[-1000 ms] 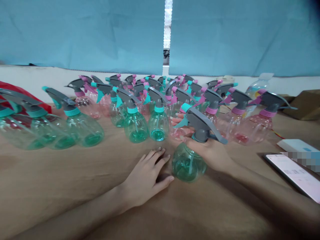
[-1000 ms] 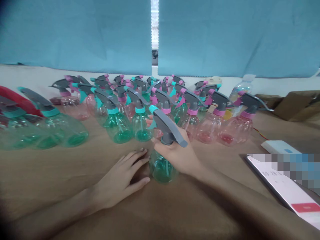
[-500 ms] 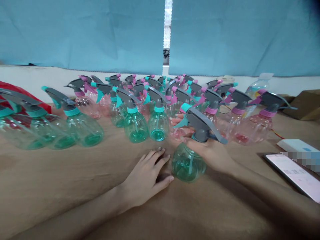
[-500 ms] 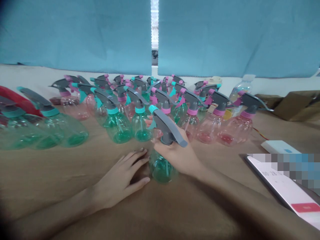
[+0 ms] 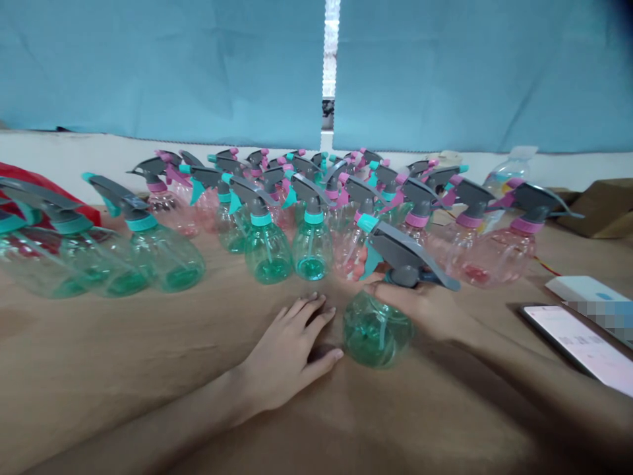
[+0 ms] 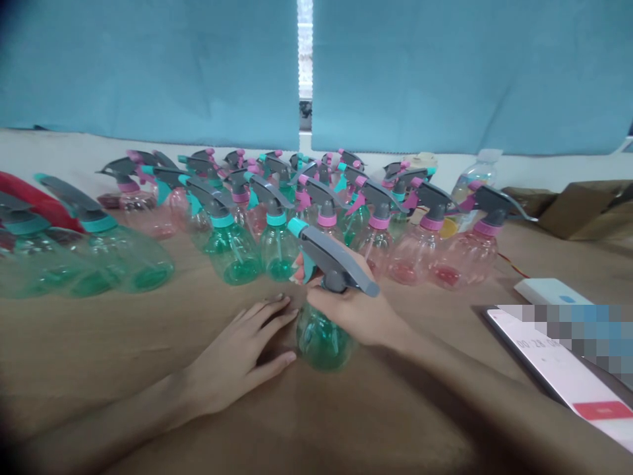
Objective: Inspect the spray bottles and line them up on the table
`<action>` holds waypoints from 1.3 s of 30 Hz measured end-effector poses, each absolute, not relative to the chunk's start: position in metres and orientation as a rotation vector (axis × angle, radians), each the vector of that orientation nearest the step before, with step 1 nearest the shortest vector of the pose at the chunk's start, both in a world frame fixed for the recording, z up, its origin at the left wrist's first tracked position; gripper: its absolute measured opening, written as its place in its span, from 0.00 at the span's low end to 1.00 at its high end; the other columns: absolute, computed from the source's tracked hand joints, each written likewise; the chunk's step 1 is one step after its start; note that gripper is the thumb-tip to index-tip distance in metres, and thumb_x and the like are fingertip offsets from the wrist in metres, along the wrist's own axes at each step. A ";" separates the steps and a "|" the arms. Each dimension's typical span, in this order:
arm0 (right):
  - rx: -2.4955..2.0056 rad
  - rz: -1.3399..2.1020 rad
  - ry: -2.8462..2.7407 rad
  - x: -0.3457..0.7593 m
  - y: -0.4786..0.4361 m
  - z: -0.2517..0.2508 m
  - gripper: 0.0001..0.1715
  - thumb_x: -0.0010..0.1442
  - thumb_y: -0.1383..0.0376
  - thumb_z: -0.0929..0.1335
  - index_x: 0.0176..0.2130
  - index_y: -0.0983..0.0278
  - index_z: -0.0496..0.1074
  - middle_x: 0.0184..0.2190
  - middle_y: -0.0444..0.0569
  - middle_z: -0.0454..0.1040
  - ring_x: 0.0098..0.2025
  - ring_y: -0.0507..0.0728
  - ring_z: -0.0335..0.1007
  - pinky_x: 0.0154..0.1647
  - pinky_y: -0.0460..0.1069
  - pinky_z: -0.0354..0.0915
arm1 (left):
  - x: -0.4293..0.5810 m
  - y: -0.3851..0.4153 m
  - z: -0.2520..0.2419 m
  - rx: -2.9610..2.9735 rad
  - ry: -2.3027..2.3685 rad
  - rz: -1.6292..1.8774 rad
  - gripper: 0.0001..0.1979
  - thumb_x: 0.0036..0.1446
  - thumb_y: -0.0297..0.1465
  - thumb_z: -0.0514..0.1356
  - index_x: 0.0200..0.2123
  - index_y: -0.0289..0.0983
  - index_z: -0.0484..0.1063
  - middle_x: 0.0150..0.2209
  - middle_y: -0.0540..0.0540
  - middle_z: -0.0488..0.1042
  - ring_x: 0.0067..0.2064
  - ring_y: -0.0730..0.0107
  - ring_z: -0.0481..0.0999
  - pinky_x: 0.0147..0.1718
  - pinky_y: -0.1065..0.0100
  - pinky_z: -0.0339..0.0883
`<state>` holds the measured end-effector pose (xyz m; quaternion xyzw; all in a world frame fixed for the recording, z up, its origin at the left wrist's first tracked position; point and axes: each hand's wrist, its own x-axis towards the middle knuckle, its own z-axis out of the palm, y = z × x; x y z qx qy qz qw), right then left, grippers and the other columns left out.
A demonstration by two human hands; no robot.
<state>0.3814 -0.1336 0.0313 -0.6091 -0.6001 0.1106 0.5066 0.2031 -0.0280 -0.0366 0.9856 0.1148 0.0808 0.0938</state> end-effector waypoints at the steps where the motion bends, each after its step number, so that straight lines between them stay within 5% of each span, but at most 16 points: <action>1: -1.453 0.309 -1.431 0.381 -0.134 0.032 0.11 0.46 0.69 0.63 0.33 0.58 0.67 0.32 0.43 0.75 0.33 0.55 0.74 0.33 0.49 0.71 | 0.203 -0.028 -0.037 2.917 0.337 0.242 0.26 0.62 0.43 0.54 0.59 0.36 0.58 0.61 0.40 0.59 0.62 0.54 0.55 0.57 0.53 0.52; 6: -1.378 0.560 -1.357 0.382 -0.132 0.027 0.10 0.49 0.69 0.64 0.31 0.58 0.72 0.32 0.44 0.76 0.41 0.58 0.74 0.44 0.53 0.70 | 0.202 -0.030 -0.034 2.802 0.304 0.296 0.27 0.60 0.42 0.57 0.59 0.40 0.56 0.59 0.41 0.60 0.60 0.53 0.58 0.56 0.51 0.53; 16: -1.248 0.421 -1.533 0.344 -0.102 0.023 0.15 0.56 0.64 0.66 0.45 0.56 0.70 0.44 0.46 0.75 0.46 0.57 0.71 0.50 0.56 0.67 | 0.183 -0.036 -0.018 2.568 0.405 0.575 0.35 0.54 0.45 0.61 0.59 0.39 0.51 0.54 0.40 0.63 0.56 0.51 0.63 0.52 0.52 0.60; 22: -1.213 0.275 -1.498 0.291 -0.058 0.027 0.20 0.49 0.53 0.71 0.40 0.59 0.68 0.33 0.44 0.72 0.34 0.55 0.69 0.36 0.52 0.68 | 0.141 -0.022 -0.011 2.584 0.628 0.862 0.31 0.55 0.44 0.60 0.57 0.39 0.52 0.53 0.39 0.64 0.54 0.51 0.65 0.50 0.53 0.62; 28: -1.241 0.233 -1.655 0.268 -0.023 0.032 0.31 0.45 0.51 0.73 0.45 0.60 0.66 0.42 0.47 0.70 0.42 0.56 0.67 0.41 0.53 0.65 | 0.105 0.016 -0.002 2.836 0.798 0.992 0.22 0.58 0.47 0.56 0.50 0.40 0.60 0.48 0.42 0.66 0.53 0.51 0.64 0.49 0.52 0.61; 31: -1.399 0.195 -1.697 0.277 -0.020 0.038 0.37 0.42 0.46 0.73 0.45 0.63 0.67 0.41 0.50 0.70 0.38 0.56 0.66 0.35 0.52 0.65 | 0.098 0.038 0.004 2.925 0.943 1.104 0.27 0.58 0.52 0.52 0.52 0.38 0.60 0.47 0.40 0.65 0.50 0.51 0.66 0.48 0.52 0.61; 36: -1.471 -0.086 -1.618 0.307 -0.026 0.064 0.19 0.55 0.51 0.67 0.39 0.63 0.70 0.35 0.47 0.73 0.29 0.52 0.65 0.34 0.50 0.62 | 0.100 0.064 0.017 3.081 1.099 1.002 0.30 0.57 0.54 0.54 0.51 0.36 0.62 0.45 0.39 0.65 0.49 0.47 0.64 0.47 0.52 0.61; 39: -1.613 -0.317 -1.576 0.319 -0.023 0.078 0.17 0.56 0.56 0.67 0.41 0.65 0.70 0.38 0.50 0.74 0.35 0.56 0.68 0.36 0.51 0.61 | 0.106 0.072 0.025 3.124 1.132 0.956 0.32 0.57 0.54 0.53 0.51 0.34 0.64 0.45 0.38 0.65 0.50 0.44 0.63 0.46 0.51 0.59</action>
